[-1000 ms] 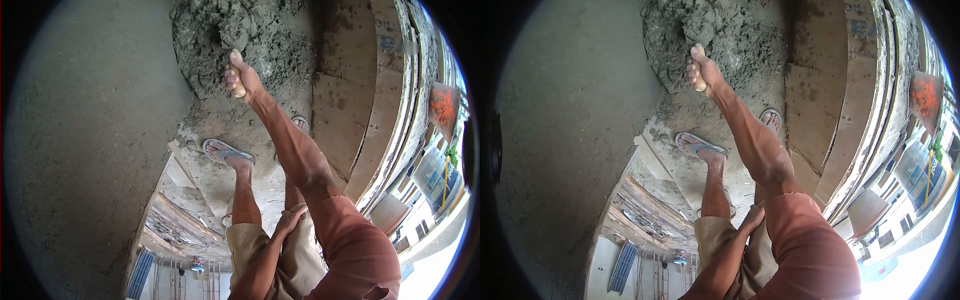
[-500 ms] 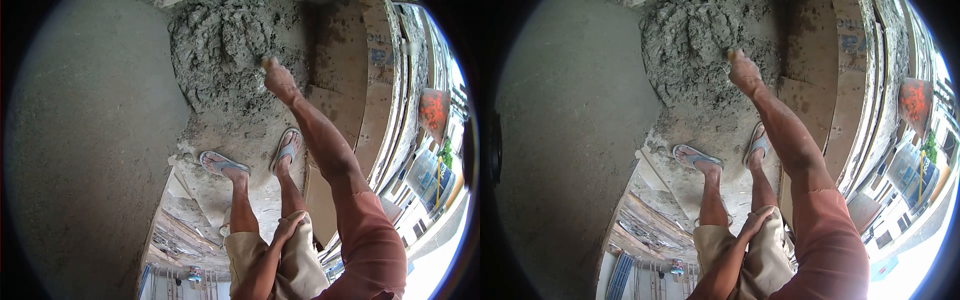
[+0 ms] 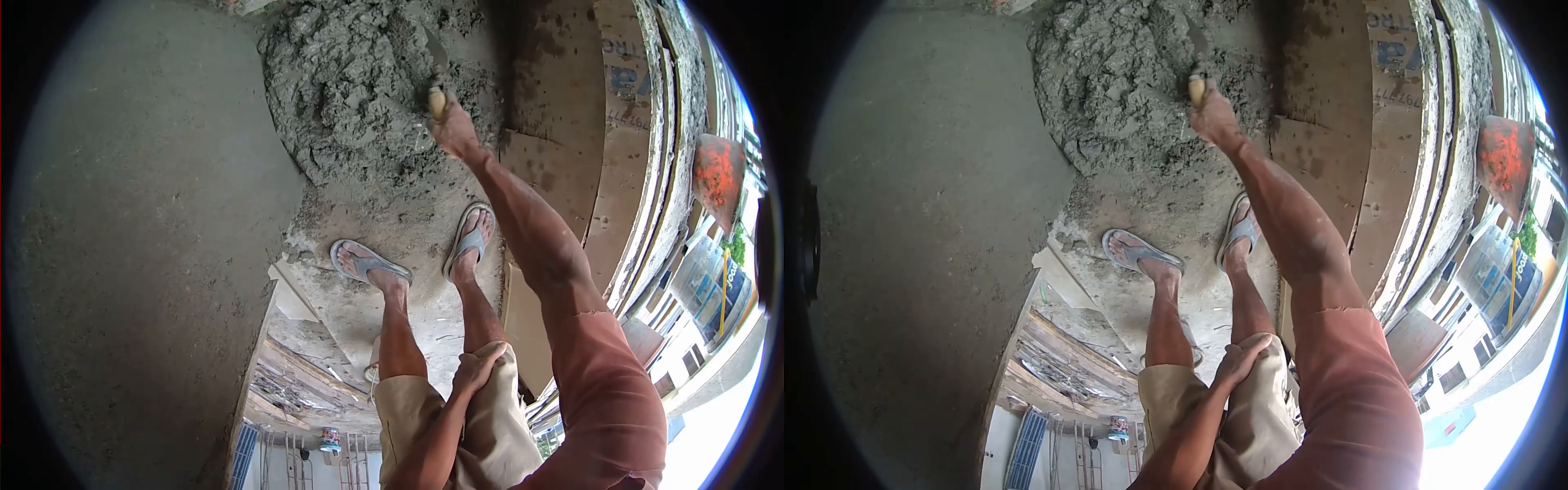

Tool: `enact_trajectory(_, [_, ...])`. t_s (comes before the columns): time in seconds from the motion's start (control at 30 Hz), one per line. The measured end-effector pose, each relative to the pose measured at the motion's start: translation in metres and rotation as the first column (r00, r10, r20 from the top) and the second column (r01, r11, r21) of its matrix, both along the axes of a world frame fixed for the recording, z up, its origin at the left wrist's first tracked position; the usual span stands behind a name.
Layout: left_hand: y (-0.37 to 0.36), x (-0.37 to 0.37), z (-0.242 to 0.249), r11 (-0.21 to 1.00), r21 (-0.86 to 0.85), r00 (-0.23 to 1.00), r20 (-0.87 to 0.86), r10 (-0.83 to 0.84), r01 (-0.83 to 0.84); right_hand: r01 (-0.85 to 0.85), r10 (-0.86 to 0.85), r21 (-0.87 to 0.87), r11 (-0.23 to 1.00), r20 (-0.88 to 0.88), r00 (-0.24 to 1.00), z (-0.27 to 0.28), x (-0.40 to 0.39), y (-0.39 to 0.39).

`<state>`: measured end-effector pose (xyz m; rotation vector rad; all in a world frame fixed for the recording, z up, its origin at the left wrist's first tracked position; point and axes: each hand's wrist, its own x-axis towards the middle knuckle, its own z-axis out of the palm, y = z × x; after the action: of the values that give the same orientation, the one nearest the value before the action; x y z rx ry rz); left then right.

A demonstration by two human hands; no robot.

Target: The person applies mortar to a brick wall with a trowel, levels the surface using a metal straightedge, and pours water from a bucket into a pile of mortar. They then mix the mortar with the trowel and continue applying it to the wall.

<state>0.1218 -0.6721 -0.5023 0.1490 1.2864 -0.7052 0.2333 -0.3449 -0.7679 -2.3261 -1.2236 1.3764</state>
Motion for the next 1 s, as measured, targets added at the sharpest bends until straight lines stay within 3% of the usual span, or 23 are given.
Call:
enact_trajectory(0.07, [0.007,0.002,0.001,0.999,-0.042,0.999,-0.027,-0.033,0.032,-0.083,0.083,0.003,0.997,-0.085,0.993,0.015,-0.023,-0.015])
enact_trajectory(0.13, [0.007,0.0,0.0,0.999,-0.036,0.999,-0.014,-0.041,0.041,-0.484,0.476,-0.154,0.862,-0.084,0.875,0.08,-0.028,-0.017])
enact_trajectory(0.2, [0.004,0.0,-0.002,0.998,-0.025,0.999,0.007,-0.049,0.049,-0.641,0.66,-0.203,0.74,0.037,0.75,0.103,-0.009,-0.025])
enact_trajectory(0.3, [-0.013,-0.002,-0.018,0.999,-0.033,1.0,0.017,-0.007,0.008,-0.58,0.598,-0.152,0.8,0.116,0.793,0.102,0.025,-0.07])
enact_trajectory(0.37, [-0.008,-0.003,-0.016,0.998,-0.056,1.0,0.025,0.003,-0.001,-0.185,0.227,-0.173,0.967,0.271,0.935,0.08,0.032,-0.11])
enact_trajectory(0.4, [-0.003,-0.003,-0.015,0.997,-0.072,1.0,0.031,0.008,-0.006,-0.193,0.236,-0.176,0.965,0.266,0.935,0.058,0.025,-0.122])
enact_trajectory(0.47, [0.01,-0.007,-0.008,0.995,-0.091,0.996,0.071,0.046,-0.04,0.013,-0.016,0.075,0.997,0.042,0.999,0.021,0.009,-0.138])
enact_trajectory(0.5, [0.014,-0.007,-0.009,0.993,-0.099,0.99,0.117,0.076,-0.065,0.185,-0.241,-0.213,0.959,-0.277,0.93,0.031,-0.02,-0.113])
enact_trajectory(0.57, [-0.004,0.0,-0.004,0.997,-0.072,0.998,0.051,0.027,-0.023,-0.217,0.202,-0.011,0.976,-0.322,0.925,0.007,-0.053,-0.082])
enact_trajectory(0.6, [-0.009,0.001,-0.009,0.999,-0.017,1.0,-0.008,-0.028,0.028,-0.213,0.204,0.007,0.977,-0.32,0.925,0.017,-0.053,-0.066])
enact_trajectory(0.63, [-0.012,0.0,-0.015,0.998,-0.055,0.999,0.047,0.014,-0.012,-0.464,0.462,0.016,0.886,-0.131,0.877,0.04,-0.051,-0.038])
enact_trajectory(0.67, [-0.005,0.001,-0.015,0.999,-0.037,0.998,0.051,0.02,-0.018,-0.679,0.679,-0.037,0.734,0.061,0.731,0.066,-0.047,-0.011])
enact_trajectory(0.73, [0.006,0.0,-0.01,0.998,-0.065,1.0,0.004,0.017,-0.017,-0.761,0.789,-0.211,0.614,0.205,0.58,0.111,-0.016,0.034])
enact_trajectory(0.8, [0.011,0.001,-0.01,0.999,-0.025,0.999,-0.028,0.021,-0.021,-0.795,0.74,-0.141,0.59,0.487,0.463,0.152,0.018,0.072])
enact_trajectory(0.87, [0.03,-0.003,-0.004,0.995,-0.086,0.997,0.053,0.053,-0.048,-0.773,0.591,0.029,0.634,0.627,0.508,0.138,0.053,0.113])
enact_trajectory(0.93, [0.005,0.003,-0.013,0.996,-0.077,0.998,0.029,0.051,-0.049,-0.833,0.535,0.082,0.548,0.731,0.424,0.13,0.075,0.162])
enact_trajectory(1.0, [0.006,0.002,-0.015,0.997,-0.063,0.999,-0.009,0.045,-0.045,-0.869,0.479,0.055,0.493,0.816,0.323,0.078,0.088,0.196])
